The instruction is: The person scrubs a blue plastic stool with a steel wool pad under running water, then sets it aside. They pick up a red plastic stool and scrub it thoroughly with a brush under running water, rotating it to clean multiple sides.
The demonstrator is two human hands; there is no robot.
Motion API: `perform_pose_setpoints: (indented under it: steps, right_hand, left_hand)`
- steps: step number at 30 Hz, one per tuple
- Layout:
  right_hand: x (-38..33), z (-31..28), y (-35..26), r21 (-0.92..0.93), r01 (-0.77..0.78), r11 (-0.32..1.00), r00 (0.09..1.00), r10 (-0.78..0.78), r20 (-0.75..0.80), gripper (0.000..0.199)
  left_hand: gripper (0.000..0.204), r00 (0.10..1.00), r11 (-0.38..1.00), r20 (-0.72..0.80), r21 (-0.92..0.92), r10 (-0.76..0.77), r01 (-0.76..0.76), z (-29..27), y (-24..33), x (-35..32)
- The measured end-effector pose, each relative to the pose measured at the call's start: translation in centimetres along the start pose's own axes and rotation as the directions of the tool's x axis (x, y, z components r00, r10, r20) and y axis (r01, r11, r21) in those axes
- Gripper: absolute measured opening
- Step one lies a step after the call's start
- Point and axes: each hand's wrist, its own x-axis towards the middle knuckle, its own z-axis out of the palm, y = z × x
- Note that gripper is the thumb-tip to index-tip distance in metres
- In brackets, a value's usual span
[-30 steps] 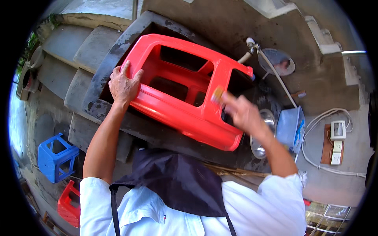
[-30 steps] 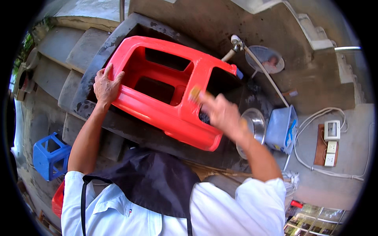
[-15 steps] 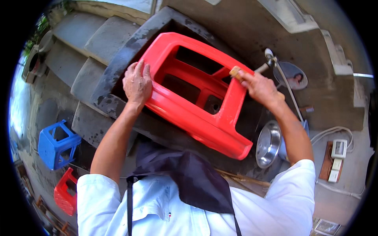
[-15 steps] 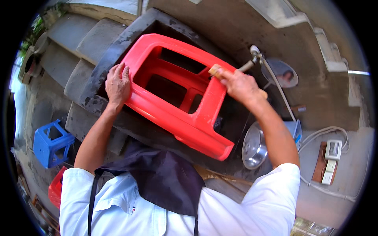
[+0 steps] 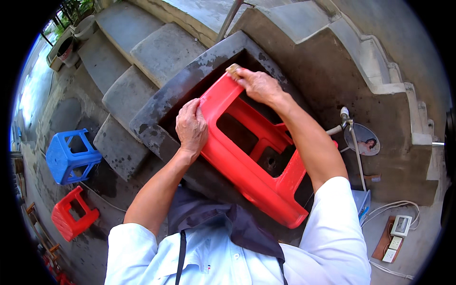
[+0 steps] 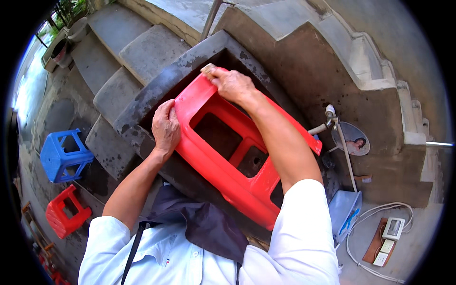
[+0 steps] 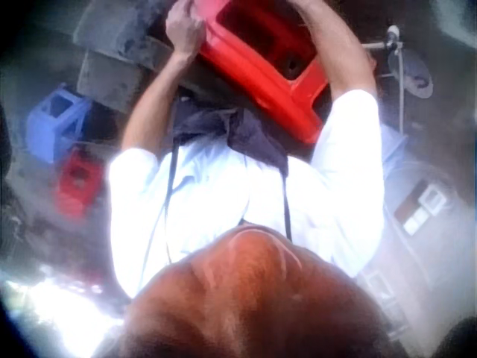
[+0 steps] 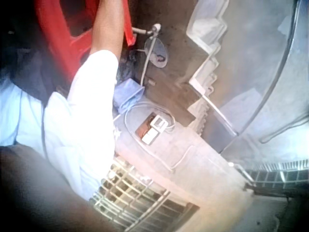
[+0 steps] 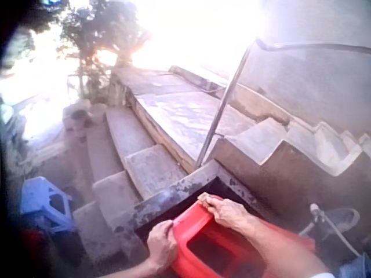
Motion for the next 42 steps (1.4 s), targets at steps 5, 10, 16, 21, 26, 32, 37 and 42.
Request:
perform_pose_setpoints:
  steps: [5, 10, 16, 21, 26, 32, 37, 42]
  right_hand:
    - [-7.5, -1.3, 5.7, 0.086, -0.084, 0.993, 0.996, 0.086, -0.011, 0.040]
    - [-19.5, -3.6, 14.1, 0.086, -0.278, 0.957, 0.960, 0.280, -0.013, 0.042]
    - [-10.1, -3.1, 9.3, 0.178, -0.249, 0.952, 0.968, 0.242, 0.062, 0.040]
    - [-0.1, 0.8, -0.1, 0.117, 0.275, 0.954, 0.961, -0.267, -0.075, 0.039]
    - [-4.2, 3.3, -6.2, 0.128, 0.480, 0.868, 0.877, -0.472, -0.087, 0.042]
    - [-2.7, 0.4, 5.7, 0.083, 0.109, 0.991, 0.988, -0.098, -0.117, 0.034]
    - [-9.3, 0.1, -5.9, -0.058, 0.414, 0.908, 0.901, -0.401, 0.166, 0.046]
    - [-2.2, -3.6, 2.9, -0.240, 0.086, 0.967, 0.996, -0.079, 0.039, 0.039]
  left_hand:
    - [0.019, 1.000, 1.000, -0.017, -0.016, 0.010, -0.010, -0.2, 0.3, -0.1]
    - [0.018, 1.000, 1.000, -0.011, -0.017, -0.007, 0.007, 0.3, 0.8, -0.3]
    - [0.019, 1.000, 0.999, -0.009, -0.039, -0.024, 0.023, 1.5, 1.3, 0.2]
    - [0.022, 0.990, 0.992, -0.118, -0.096, 0.074, -0.085, 1.1, 0.6, 0.9]
    - [0.016, 0.985, 0.963, -0.045, -0.223, -0.164, 0.150, -1.9, 0.3, 0.5]
    - [0.029, 0.989, 0.979, -0.058, -0.160, -0.135, 0.124, 3.3, 0.8, -2.3]
    - [0.024, 0.996, 0.981, -0.051, -0.184, -0.075, 0.064, -0.2, 2.3, -2.0]
    - [0.052, 0.975, 0.941, -0.008, -0.264, -0.222, 0.212, 0.2, 1.8, -0.4]
